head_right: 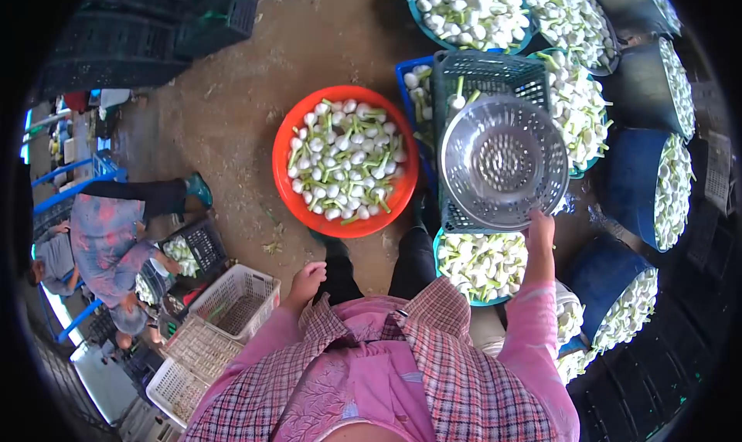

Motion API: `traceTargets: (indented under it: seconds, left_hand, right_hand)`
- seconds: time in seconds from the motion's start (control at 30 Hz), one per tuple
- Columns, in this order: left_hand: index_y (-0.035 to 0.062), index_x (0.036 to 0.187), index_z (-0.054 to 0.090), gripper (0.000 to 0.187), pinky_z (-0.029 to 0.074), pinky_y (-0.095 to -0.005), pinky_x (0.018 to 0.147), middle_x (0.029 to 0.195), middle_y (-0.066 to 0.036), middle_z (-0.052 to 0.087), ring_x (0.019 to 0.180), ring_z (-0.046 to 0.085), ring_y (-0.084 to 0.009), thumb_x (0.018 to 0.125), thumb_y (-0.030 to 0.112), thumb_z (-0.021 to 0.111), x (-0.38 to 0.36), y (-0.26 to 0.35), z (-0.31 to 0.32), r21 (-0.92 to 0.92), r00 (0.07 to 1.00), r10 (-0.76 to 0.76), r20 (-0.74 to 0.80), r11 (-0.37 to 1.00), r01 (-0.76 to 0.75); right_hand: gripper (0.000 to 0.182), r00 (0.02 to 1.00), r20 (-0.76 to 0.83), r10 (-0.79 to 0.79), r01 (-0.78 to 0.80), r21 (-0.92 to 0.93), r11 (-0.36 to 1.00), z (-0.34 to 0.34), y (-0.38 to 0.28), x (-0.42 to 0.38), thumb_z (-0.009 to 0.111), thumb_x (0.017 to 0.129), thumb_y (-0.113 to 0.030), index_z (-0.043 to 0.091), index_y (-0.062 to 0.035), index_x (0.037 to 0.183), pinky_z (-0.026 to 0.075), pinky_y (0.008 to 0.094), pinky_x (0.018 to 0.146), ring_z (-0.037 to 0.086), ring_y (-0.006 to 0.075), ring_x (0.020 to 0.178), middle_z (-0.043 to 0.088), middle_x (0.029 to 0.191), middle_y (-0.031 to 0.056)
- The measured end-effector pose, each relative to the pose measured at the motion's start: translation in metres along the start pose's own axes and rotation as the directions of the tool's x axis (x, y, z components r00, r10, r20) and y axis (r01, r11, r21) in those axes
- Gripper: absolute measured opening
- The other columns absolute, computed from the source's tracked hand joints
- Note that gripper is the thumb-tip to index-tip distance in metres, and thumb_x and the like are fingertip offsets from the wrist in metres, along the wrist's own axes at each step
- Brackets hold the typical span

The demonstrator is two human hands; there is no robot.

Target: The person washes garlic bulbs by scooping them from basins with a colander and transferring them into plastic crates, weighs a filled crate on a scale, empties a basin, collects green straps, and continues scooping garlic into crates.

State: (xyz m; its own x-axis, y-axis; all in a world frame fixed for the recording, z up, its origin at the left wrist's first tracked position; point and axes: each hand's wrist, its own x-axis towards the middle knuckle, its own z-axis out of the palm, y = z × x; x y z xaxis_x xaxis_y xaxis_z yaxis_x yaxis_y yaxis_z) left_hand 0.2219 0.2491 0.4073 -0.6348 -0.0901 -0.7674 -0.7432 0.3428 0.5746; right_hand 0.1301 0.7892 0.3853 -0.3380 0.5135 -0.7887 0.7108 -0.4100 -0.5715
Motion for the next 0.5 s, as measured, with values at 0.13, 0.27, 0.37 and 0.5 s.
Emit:
traceTargets:
  seconds: [0.13,0.27,0.37,0.5]
  left_hand:
    - [0.0041,0.098,0.054,0.027,0.044,-0.0246,0.059,0.078,-0.001,0.057,0.064,0.053,-0.0099,0.08,0.024,0.05,0.059,-0.017,-0.026,-0.196,0.972,-0.224,0.074,0.952,0.235]
    - [0.0059,0.112,0.042,0.044,0.04,-0.0324,0.077,0.102,-0.009,0.051,0.087,0.051,-0.0197,0.078,0.031,0.053,0.175,-0.042,-0.047,-0.51,0.884,-0.464,0.052,0.749,0.423]
    - [0.0056,0.112,0.039,0.048,0.034,-0.0365,0.088,0.117,-0.012,0.04,0.103,0.043,-0.024,0.077,0.036,0.052,0.288,-0.097,-0.057,-0.805,0.838,-0.545,0.016,0.49,0.334]
    - [0.0126,0.111,0.045,0.047,0.038,-0.0339,0.076,0.106,-0.003,0.047,0.09,0.046,-0.0149,0.077,0.045,0.045,0.37,-0.162,-0.053,-0.818,0.626,-0.775,-0.093,0.418,0.396]
  right_hand:
    - [0.055,0.863,0.24,-0.444,0.468,-0.053,0.882,0.169,-0.027,-0.104,0.041,0.07,0.001,0.031,-0.0027,0.124,0.049,0.0265,0.057,0.058,0.0199,0.073,0.053,0.096,0.0118]
    - [0.06,0.46,0.478,-0.748,0.839,-0.511,0.189,0.36,0.031,-0.045,0.044,0.07,-0.001,0.028,-0.0184,0.126,0.037,0.0386,0.087,0.027,0.037,0.118,0.023,0.132,0.0168]
    - [0.053,0.173,0.725,-0.666,0.737,-0.545,-0.401,0.498,0.103,0.042,0.043,0.075,-0.009,0.031,-0.0233,0.124,0.039,0.0442,0.084,0.028,0.0384,0.117,0.025,0.131,0.0134]
    - [0.056,0.071,0.879,-0.471,0.673,-0.391,-0.628,0.56,0.184,0.087,0.041,0.075,-0.008,0.029,-0.0299,0.125,0.039,0.0441,0.085,0.029,0.0371,0.116,0.025,0.131,0.01]
